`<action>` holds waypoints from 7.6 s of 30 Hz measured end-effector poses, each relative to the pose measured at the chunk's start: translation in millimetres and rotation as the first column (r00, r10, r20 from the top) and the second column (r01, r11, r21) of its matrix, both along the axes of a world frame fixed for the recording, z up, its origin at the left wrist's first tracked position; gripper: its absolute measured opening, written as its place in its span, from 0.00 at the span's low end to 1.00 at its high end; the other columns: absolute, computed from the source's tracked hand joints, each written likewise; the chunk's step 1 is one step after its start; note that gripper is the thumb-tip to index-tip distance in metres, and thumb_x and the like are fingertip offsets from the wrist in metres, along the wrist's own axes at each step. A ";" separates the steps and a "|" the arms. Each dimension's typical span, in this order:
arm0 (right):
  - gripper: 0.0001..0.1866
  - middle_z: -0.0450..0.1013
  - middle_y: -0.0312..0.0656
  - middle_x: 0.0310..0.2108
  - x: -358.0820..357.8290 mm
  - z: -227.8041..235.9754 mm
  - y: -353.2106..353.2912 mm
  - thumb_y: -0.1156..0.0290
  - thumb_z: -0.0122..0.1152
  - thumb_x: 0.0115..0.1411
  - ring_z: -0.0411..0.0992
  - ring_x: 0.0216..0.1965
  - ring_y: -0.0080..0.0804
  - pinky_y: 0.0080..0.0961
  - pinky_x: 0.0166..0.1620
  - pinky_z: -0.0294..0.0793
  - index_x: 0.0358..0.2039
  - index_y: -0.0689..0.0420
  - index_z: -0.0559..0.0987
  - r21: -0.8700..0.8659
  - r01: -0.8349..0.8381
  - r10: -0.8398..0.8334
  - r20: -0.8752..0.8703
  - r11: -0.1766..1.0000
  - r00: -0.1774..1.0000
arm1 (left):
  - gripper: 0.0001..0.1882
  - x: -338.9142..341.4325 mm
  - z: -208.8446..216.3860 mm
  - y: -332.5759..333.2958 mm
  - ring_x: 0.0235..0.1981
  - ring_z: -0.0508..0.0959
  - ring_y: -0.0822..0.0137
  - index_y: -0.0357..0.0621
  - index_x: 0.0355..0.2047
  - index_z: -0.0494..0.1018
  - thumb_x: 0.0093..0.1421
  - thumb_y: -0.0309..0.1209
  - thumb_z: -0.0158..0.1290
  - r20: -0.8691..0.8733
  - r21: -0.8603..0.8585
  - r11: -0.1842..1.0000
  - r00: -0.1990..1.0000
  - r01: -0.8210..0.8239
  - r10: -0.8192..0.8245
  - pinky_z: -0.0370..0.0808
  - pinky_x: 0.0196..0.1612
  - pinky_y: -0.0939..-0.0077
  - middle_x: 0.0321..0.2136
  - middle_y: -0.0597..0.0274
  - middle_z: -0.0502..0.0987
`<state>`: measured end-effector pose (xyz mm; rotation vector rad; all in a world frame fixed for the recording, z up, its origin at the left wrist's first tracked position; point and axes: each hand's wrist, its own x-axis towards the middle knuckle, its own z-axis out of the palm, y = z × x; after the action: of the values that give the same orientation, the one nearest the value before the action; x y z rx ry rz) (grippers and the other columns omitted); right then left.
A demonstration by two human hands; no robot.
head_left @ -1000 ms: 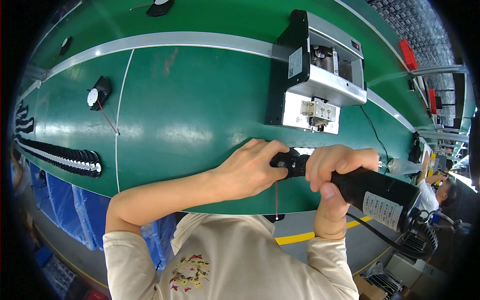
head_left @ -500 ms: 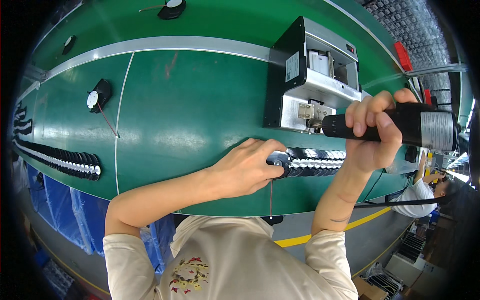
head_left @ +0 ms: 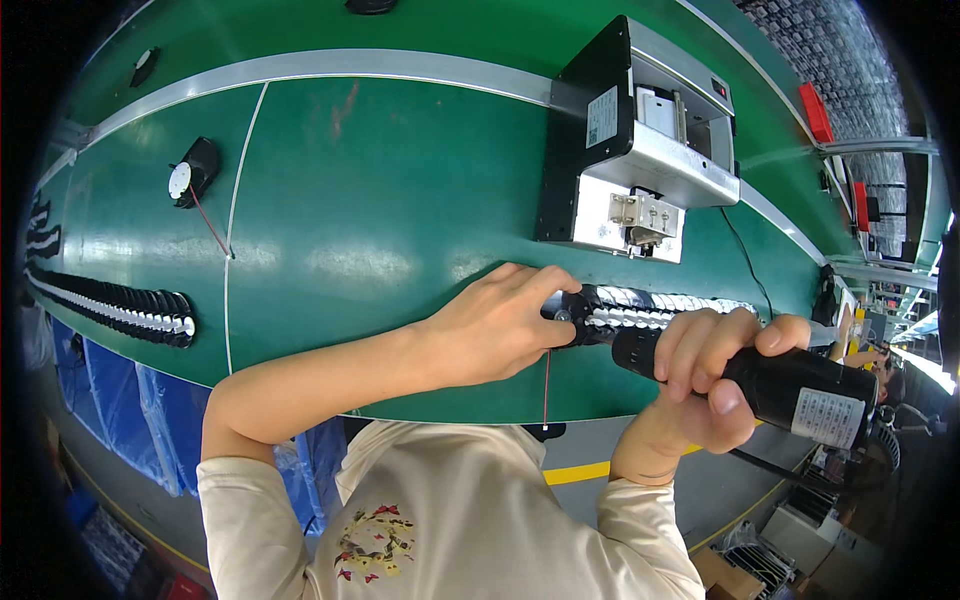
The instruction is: Using an electric screwdriver to secure small cooling fans onto a mounting strip on an assembly line conveyor belt.
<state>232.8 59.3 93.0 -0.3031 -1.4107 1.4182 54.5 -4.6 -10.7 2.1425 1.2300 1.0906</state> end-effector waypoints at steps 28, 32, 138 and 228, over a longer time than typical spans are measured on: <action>0.24 0.63 0.39 0.18 -4.5 8.5 26.9 0.75 0.57 0.52 0.61 0.13 0.27 0.28 0.21 0.66 0.50 0.57 0.62 0.039 0.043 -0.043 -0.018 0.998 0.999 | 0.12 0.0 1.1 -0.2 0.43 0.75 0.55 0.47 0.34 0.79 0.46 0.26 0.62 0.027 -0.019 0.999 0.999 0.028 -0.028 0.72 0.49 0.61 0.48 0.54 0.69; 0.23 0.63 0.39 0.17 -1.9 3.5 1.8 0.76 0.59 0.51 0.62 0.13 0.27 0.29 0.20 0.67 0.47 0.56 0.62 -0.013 0.059 -0.059 -0.015 0.998 0.998 | 0.14 -0.3 -0.2 -1.2 0.41 0.75 0.56 0.50 0.35 0.81 0.46 0.27 0.64 0.012 -0.011 1.000 1.000 0.016 -0.016 0.74 0.48 0.62 0.51 0.56 0.69; 0.33 0.64 0.37 0.22 6.2 26.8 45.8 0.73 0.57 0.56 0.63 0.16 0.27 0.29 0.25 0.67 0.61 0.55 0.58 0.192 0.017 0.009 -0.134 0.981 0.991 | 0.08 32.3 8.3 4.6 0.51 0.71 0.52 0.48 0.31 0.76 0.47 0.27 0.58 -0.140 0.044 0.999 0.990 -0.007 0.013 0.71 0.50 0.58 0.45 0.57 0.70; 0.19 0.67 0.39 0.18 -6.3 -18.9 -13.0 0.81 0.63 0.48 0.67 0.15 0.30 0.29 0.20 0.71 0.37 0.57 0.64 0.208 -0.113 0.085 0.140 0.972 0.987 | 0.14 2.3 4.7 -1.9 0.50 0.72 0.57 0.50 0.31 0.80 0.40 0.27 0.63 -0.008 -0.021 0.997 0.997 0.071 -0.072 0.68 0.52 0.61 0.46 0.59 0.68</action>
<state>226.6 46.2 74.1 -0.1903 -1.6913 1.3299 56.8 -6.5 -6.1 2.1607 1.1543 1.0348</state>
